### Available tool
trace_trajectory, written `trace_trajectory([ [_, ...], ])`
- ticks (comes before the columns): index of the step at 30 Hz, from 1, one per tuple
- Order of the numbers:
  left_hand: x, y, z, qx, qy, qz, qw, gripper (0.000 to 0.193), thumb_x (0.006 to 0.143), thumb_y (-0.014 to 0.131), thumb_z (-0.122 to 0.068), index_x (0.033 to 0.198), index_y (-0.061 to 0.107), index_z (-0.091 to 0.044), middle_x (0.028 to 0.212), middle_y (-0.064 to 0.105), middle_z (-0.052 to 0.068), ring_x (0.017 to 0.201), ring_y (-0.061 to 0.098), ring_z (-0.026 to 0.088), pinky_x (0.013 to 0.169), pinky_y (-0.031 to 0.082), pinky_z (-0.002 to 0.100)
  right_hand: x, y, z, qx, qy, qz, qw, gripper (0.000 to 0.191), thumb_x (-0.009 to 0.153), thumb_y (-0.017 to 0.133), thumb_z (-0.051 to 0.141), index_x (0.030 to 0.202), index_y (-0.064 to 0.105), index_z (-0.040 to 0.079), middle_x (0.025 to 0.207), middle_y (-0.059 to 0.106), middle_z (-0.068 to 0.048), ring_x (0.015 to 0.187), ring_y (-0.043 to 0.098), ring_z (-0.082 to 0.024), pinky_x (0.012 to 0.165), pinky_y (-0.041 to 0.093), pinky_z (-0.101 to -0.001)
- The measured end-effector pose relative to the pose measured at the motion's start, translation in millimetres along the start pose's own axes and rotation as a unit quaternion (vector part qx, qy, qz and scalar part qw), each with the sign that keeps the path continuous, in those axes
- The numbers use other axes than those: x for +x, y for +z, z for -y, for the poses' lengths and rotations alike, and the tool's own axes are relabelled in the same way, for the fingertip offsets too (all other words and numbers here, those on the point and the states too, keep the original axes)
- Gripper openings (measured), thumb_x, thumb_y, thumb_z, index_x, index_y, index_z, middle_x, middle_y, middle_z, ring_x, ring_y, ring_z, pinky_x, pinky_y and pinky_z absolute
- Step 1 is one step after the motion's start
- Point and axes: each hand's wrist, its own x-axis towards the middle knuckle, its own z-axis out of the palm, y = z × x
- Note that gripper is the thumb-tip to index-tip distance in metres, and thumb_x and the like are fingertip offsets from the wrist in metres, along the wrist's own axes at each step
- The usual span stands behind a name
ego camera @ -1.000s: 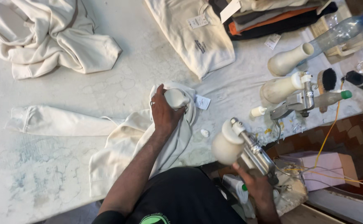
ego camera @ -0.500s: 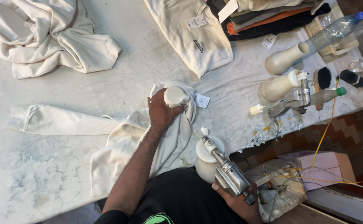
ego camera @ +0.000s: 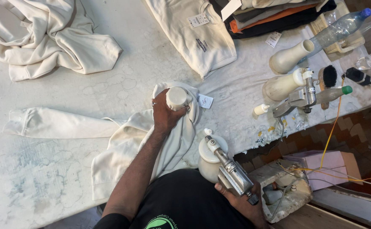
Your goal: The person lays a white sweatshirt on a workbench, sprays a cleaning solution onto a stain, and scrubs it with a brush. They then fold the sweatshirt and place it aside before repeating the process on another garment.
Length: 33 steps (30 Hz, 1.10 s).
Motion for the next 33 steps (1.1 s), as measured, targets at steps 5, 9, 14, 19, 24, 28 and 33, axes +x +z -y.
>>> trace_trajectory([
  [5, -1.7, 5.1, 10.7, 0.028, 0.032, -0.025, 0.999, 0.086, 0.066, 0.097, -0.029, 0.134, 0.054, 0.0, 0.129, 0.063, 0.018, 0.124, 0.059, 0.035, 0.114, 0.032, 0.056, -1.4, 8.4, -7.3, -0.022, 0.018, -0.012, 1.0, 0.055, 0.074, 0.077, 0.061, 0.095, 0.077, 0.01, 0.076, 0.075, -0.006, 0.064, 0.076, -0.024, 0.06, 0.062, -0.0398],
  [9, -2.5, 5.6, 12.5, 0.015, 0.02, -0.005, 1.0, 0.086, 0.067, 0.097, -0.031, 0.135, 0.054, -0.001, 0.13, 0.062, 0.017, 0.124, 0.059, 0.034, 0.113, 0.036, 0.054, -1.5, 15.5, -13.9, -0.072, 0.011, -0.014, 0.997, 0.057, 0.074, 0.076, 0.064, 0.097, 0.078, 0.012, 0.075, 0.075, -0.005, 0.064, 0.075, -0.024, 0.062, 0.061, -0.0413],
  [14, -2.1, 2.9, 9.1, -0.009, -0.008, 0.019, 1.0, 0.083, 0.068, 0.096, -0.03, 0.135, 0.055, -0.004, 0.126, 0.066, 0.014, 0.123, 0.063, 0.031, 0.115, 0.038, 0.052, -2.3, 17.3, -14.4, -0.06, 0.066, -0.004, 0.996, 0.064, 0.072, 0.078, 0.065, 0.101, 0.074, 0.007, 0.082, 0.073, -0.009, 0.071, 0.074, -0.025, 0.064, 0.062, -0.042],
  [19, -1.6, 2.4, 5.4, 0.013, 0.023, -0.006, 1.0, 0.085, 0.067, 0.097, -0.029, 0.135, 0.054, -0.001, 0.126, 0.065, 0.016, 0.121, 0.062, 0.033, 0.114, 0.035, 0.054, 2.0, 10.3, -5.5, 0.009, 0.12, 0.075, 0.99, 0.063, 0.075, 0.072, 0.066, 0.109, 0.075, 0.014, 0.087, 0.078, -0.005, 0.079, 0.079, -0.021, 0.072, 0.066, -0.0383],
  [24, -2.2, 0.0, 10.3, -0.007, 0.008, 0.027, 1.0, 0.087, 0.07, 0.095, -0.037, 0.138, 0.052, -0.002, 0.127, 0.065, 0.016, 0.124, 0.062, 0.032, 0.117, 0.033, 0.057, 4.1, 7.0, 2.0, -0.05, 0.075, 0.047, 0.995, 0.059, 0.078, 0.073, 0.063, 0.11, 0.075, 0.014, 0.088, 0.077, -0.006, 0.079, 0.076, -0.023, 0.074, 0.061, -0.042],
  [28, -0.7, -2.2, 27.2, 0.039, 0.036, 0.073, 0.996, 0.094, 0.074, 0.088, -0.053, 0.144, 0.049, -0.004, 0.136, 0.06, 0.018, 0.134, 0.054, 0.036, 0.117, 0.021, 0.068, -1.3, 11.3, -12.0, 0.055, 0.147, 0.053, 0.986, 0.057, 0.073, 0.077, 0.062, 0.098, 0.077, 0.011, 0.083, 0.079, -0.005, 0.076, 0.08, -0.022, 0.071, 0.065, -0.0388],
  [33, -0.6, 0.3, 52.8, 0.099, 0.089, 0.097, 0.986, 0.105, 0.083, 0.061, -0.076, 0.156, 0.034, -0.006, 0.155, 0.046, 0.018, 0.148, 0.041, 0.039, 0.12, 0.014, 0.072, -10.9, 31.3, -42.7, -0.245, -0.151, -0.03, 0.957, 0.04, 0.082, 0.072, 0.053, 0.118, 0.079, 0.04, 0.11, 0.073, -0.011, 0.083, 0.072, -0.031, 0.069, 0.057, -0.0461],
])
